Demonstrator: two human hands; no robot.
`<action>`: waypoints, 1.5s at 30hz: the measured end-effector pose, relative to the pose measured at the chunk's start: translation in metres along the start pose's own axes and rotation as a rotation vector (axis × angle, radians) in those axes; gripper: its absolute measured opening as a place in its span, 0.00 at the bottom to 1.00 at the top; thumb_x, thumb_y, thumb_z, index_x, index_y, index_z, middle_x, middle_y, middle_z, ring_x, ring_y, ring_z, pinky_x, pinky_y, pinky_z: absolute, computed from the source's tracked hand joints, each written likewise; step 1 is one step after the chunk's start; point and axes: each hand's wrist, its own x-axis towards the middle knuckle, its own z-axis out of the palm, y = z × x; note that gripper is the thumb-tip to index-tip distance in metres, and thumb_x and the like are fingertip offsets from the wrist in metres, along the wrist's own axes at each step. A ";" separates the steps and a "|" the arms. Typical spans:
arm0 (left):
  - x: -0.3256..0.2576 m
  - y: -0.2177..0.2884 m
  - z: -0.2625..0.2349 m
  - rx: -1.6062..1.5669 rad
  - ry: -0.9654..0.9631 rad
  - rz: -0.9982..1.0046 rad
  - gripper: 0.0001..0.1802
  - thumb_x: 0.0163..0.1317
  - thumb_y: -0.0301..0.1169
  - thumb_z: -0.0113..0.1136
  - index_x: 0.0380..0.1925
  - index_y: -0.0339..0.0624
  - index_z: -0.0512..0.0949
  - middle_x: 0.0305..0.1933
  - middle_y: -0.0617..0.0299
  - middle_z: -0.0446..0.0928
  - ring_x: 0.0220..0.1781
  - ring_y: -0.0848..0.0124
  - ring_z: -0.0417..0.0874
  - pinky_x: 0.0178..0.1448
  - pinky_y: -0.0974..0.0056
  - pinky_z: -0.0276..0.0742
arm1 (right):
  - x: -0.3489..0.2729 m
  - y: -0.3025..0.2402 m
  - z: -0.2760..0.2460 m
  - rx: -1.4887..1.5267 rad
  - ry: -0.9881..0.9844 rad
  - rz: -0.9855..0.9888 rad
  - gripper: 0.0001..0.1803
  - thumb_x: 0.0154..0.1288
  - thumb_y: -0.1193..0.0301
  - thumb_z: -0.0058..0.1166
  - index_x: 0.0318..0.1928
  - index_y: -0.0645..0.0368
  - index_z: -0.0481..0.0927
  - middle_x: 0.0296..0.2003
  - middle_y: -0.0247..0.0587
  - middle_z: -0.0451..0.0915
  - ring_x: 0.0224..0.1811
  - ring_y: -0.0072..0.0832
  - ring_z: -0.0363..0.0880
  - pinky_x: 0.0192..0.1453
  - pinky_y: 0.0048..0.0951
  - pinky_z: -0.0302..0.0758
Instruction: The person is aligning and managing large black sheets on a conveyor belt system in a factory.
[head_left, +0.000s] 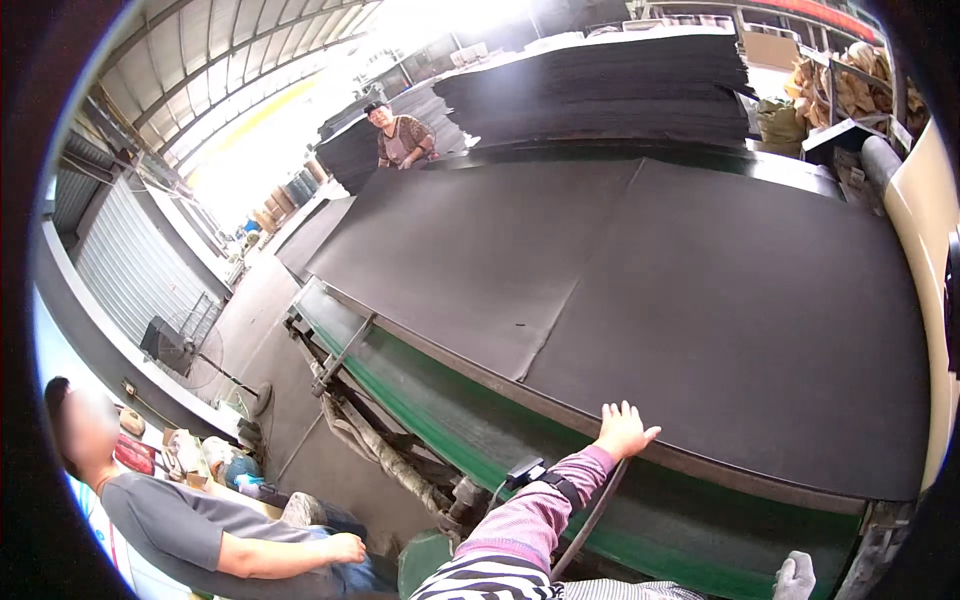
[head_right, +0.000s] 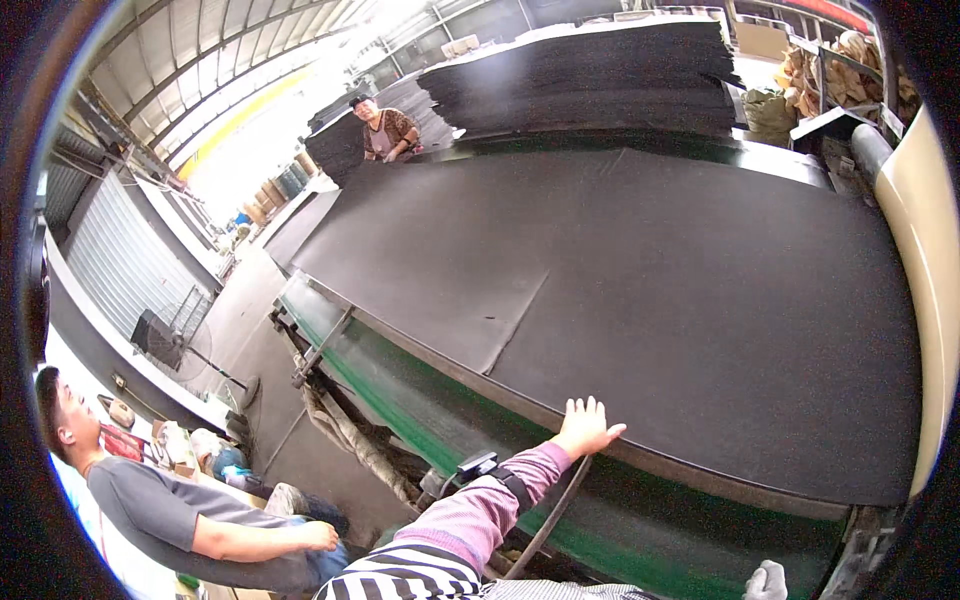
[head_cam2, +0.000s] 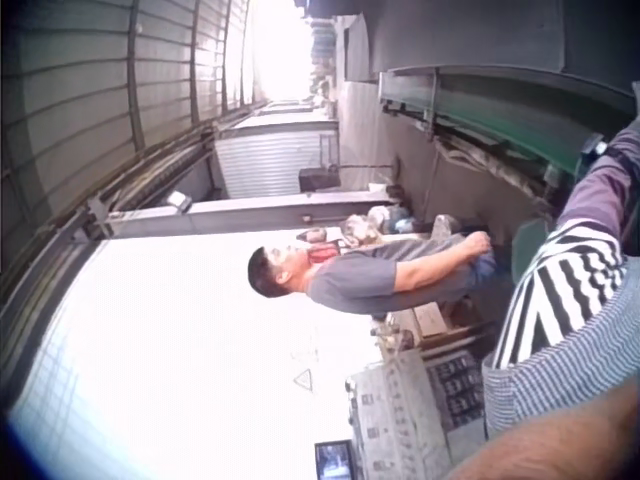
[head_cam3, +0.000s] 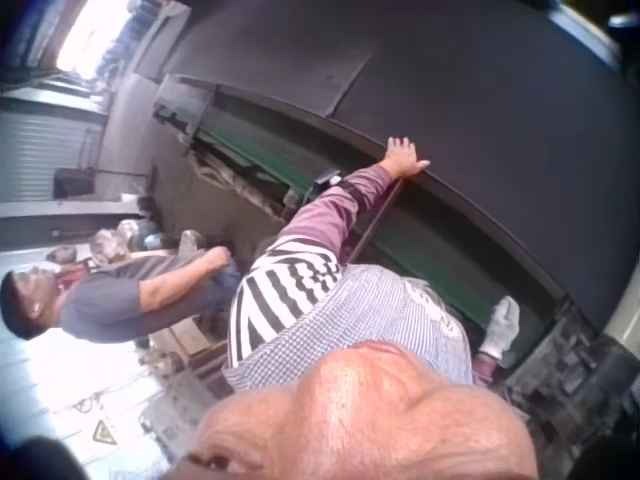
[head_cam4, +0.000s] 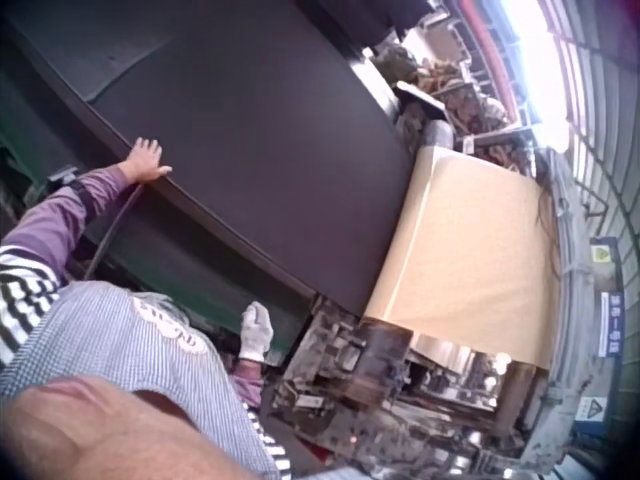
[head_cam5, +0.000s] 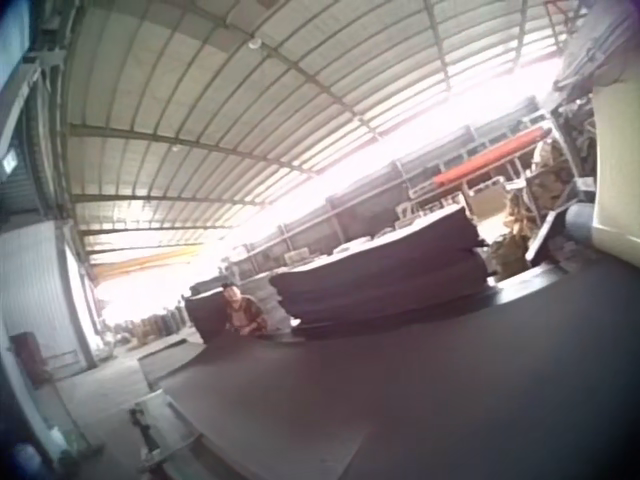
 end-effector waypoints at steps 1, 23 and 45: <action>-0.002 0.010 0.004 -0.029 0.009 0.060 0.49 0.65 0.66 0.37 0.62 0.24 0.65 0.66 0.32 0.63 0.68 0.39 0.64 0.72 0.41 0.51 | 0.002 0.004 -0.001 -0.093 0.056 -0.047 0.14 0.67 0.64 0.54 0.48 0.56 0.82 0.44 0.45 0.84 0.45 0.35 0.82 0.52 0.34 0.76; 0.056 -0.089 -0.005 -0.159 0.223 -0.117 0.42 0.40 0.45 0.70 0.54 0.33 0.69 0.56 0.46 0.68 0.59 0.49 0.68 0.62 0.51 0.69 | 0.152 -0.095 0.129 -0.132 0.044 -0.631 0.20 0.60 0.66 0.58 0.53 0.53 0.78 0.52 0.43 0.79 0.56 0.39 0.77 0.62 0.36 0.73; 0.023 -0.104 0.012 -0.239 0.294 0.096 0.22 0.59 0.46 0.59 0.36 0.34 0.77 0.41 0.46 0.76 0.50 0.49 0.76 0.56 0.50 0.73 | 0.250 0.064 0.005 -0.702 -0.017 -0.291 0.26 0.60 0.70 0.56 0.60 0.55 0.73 0.60 0.50 0.72 0.65 0.43 0.68 0.69 0.35 0.65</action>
